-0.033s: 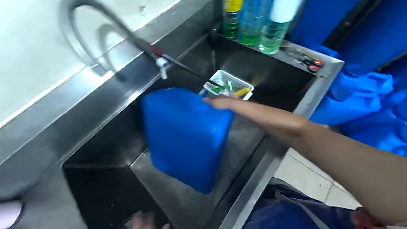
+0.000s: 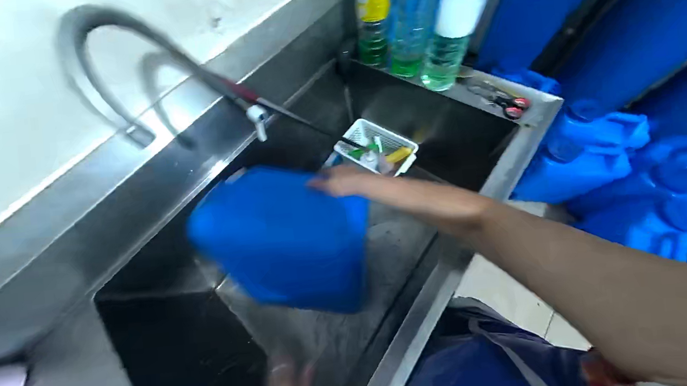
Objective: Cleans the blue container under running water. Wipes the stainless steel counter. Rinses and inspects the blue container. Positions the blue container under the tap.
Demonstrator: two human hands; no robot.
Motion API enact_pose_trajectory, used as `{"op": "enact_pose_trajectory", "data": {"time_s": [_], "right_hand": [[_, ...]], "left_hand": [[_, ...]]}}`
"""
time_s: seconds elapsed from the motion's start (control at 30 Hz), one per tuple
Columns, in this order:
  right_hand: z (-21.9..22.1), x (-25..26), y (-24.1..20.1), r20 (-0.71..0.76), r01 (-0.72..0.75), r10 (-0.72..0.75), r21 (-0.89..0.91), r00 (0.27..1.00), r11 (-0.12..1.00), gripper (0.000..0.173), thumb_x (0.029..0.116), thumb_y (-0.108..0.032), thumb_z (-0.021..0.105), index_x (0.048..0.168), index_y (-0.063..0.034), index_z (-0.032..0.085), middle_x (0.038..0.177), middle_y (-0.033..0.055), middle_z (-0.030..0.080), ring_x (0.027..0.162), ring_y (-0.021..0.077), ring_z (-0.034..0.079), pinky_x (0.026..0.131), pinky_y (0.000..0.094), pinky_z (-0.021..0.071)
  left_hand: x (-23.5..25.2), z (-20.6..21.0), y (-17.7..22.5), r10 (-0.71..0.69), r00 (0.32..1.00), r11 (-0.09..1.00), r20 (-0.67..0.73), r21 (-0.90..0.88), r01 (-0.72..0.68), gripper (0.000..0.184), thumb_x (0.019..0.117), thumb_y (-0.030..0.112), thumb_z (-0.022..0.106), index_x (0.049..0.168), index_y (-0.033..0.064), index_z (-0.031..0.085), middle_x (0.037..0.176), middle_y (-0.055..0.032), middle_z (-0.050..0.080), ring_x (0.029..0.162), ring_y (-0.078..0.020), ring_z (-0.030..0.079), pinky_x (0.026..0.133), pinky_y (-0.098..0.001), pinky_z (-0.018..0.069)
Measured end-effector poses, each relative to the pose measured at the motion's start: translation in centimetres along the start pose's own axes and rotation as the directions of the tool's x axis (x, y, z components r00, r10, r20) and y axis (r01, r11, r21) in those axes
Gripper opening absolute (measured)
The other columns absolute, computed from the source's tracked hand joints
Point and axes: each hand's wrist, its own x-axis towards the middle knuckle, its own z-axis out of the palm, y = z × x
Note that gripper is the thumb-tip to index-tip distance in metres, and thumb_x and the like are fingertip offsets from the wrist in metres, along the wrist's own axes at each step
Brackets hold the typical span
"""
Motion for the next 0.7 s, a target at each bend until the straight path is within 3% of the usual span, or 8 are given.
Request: {"op": "enact_pose_trajectory", "data": {"time_s": [0.1,0.2,0.3,0.37,0.47,0.57,0.63,0.7], "right_hand": [[4.7,2.8,-11.0,0.236,0.483,-0.424,-0.353,0.874,0.801,0.062,0.0960,-0.058,0.062,0.138,-0.0126,0.064,0.127,0.0187,0.068,0.121,0.0390,0.062,0.099,0.0655,0.0456],[5.7,1.9,-15.9,0.438,0.711,-0.565,-0.499,0.700,0.495,0.060,0.0897,-0.054,0.073,0.131,-0.0113,0.068,0.123,0.0189,0.068,0.120,0.0400,0.059,0.098,0.0640,0.0401],[4.0,0.5,-13.1,0.287,0.570,-0.493,-0.465,0.821,0.678,0.060,0.0940,-0.046,0.072,0.137,-0.0037,0.064,0.128,0.0233,0.066,0.125,0.0416,0.058,0.107,0.0611,0.0383],[2.8,-1.1,-10.7,0.101,0.163,-0.142,-0.242,0.985,0.957,0.061,0.1034,-0.044,0.058,0.143,0.0024,0.055,0.134,0.0283,0.062,0.130,0.0422,0.056,0.108,0.0610,0.0411],[4.1,-3.4,-10.2,-0.026,-0.190,0.190,0.006,0.981,0.982,0.070,0.1093,-0.048,0.039,0.161,-0.0023,0.024,0.152,0.0328,0.043,0.138,0.0482,0.047,0.109,0.0669,0.0383],[8.6,-5.8,-12.0,-0.161,0.086,-0.087,-0.017,0.983,0.996,0.056,0.1103,-0.027,0.039,0.165,-0.0197,0.026,0.171,0.0208,0.015,0.156,0.0490,0.009,0.111,0.0830,0.0052],[9.9,-6.2,-12.9,-0.223,0.186,-0.198,-0.077,0.954,0.980,0.059,0.1084,-0.029,0.047,0.162,-0.0116,0.031,0.167,0.0217,0.027,0.155,0.0479,0.016,0.114,0.0802,0.0056],[10.0,-6.2,-13.8,-0.252,0.260,-0.289,-0.144,0.924,0.955,0.053,0.1051,-0.030,0.056,0.150,-0.0026,0.048,0.151,0.0230,0.049,0.143,0.0448,0.039,0.112,0.0725,0.0231]], "left_hand": [[5.5,3.6,11.4,0.161,0.886,0.948,0.434,-0.319,-0.016,0.050,0.1091,0.023,0.047,0.152,-0.0020,0.045,0.162,-0.0242,0.036,0.147,-0.0385,0.040,0.121,-0.0526,0.0319],[6.9,4.4,13.4,0.281,0.909,0.791,0.309,-0.610,-0.038,0.066,0.1072,0.036,0.037,0.156,-0.0078,0.028,0.162,-0.0260,0.033,0.146,-0.0325,0.041,0.117,-0.0468,0.0381],[4.1,2.0,12.7,0.110,0.977,0.636,0.184,-0.769,0.073,0.082,0.1047,0.053,0.028,0.158,-0.0083,0.019,0.162,-0.0288,0.029,0.144,-0.0349,0.041,0.111,-0.0516,0.0413],[1.1,1.7,11.9,0.006,0.999,0.616,-0.040,-0.787,-0.035,0.086,0.1013,0.052,0.036,0.157,-0.0094,0.014,0.160,-0.0337,0.023,0.141,-0.0336,0.040,0.108,-0.0501,0.0426],[1.0,-2.6,10.6,0.150,0.897,0.772,-0.416,-0.517,-0.369,0.112,0.0931,0.077,0.036,0.157,-0.0122,0.011,0.163,-0.0396,0.002,0.156,-0.0382,0.012,0.123,-0.0474,0.0235],[5.1,-11.1,9.6,0.233,0.889,0.942,-0.395,-0.135,-0.307,0.089,0.1005,0.056,0.032,0.156,-0.0122,0.025,0.161,-0.0446,0.005,0.150,-0.0609,0.007,0.119,-0.0696,0.0131],[9.6,-16.2,8.4,0.207,0.922,0.967,-0.327,0.209,-0.143,0.078,0.1041,0.054,0.043,0.158,-0.0015,0.033,0.157,-0.0460,0.018,0.144,-0.0670,0.019,0.110,-0.0785,0.0234],[13.8,-18.8,8.5,0.059,0.962,0.908,-0.267,0.415,0.060,0.078,0.1019,0.060,0.049,0.160,0.0094,0.035,0.157,-0.0453,0.021,0.144,-0.0676,0.018,0.103,-0.0849,0.0228]]}}
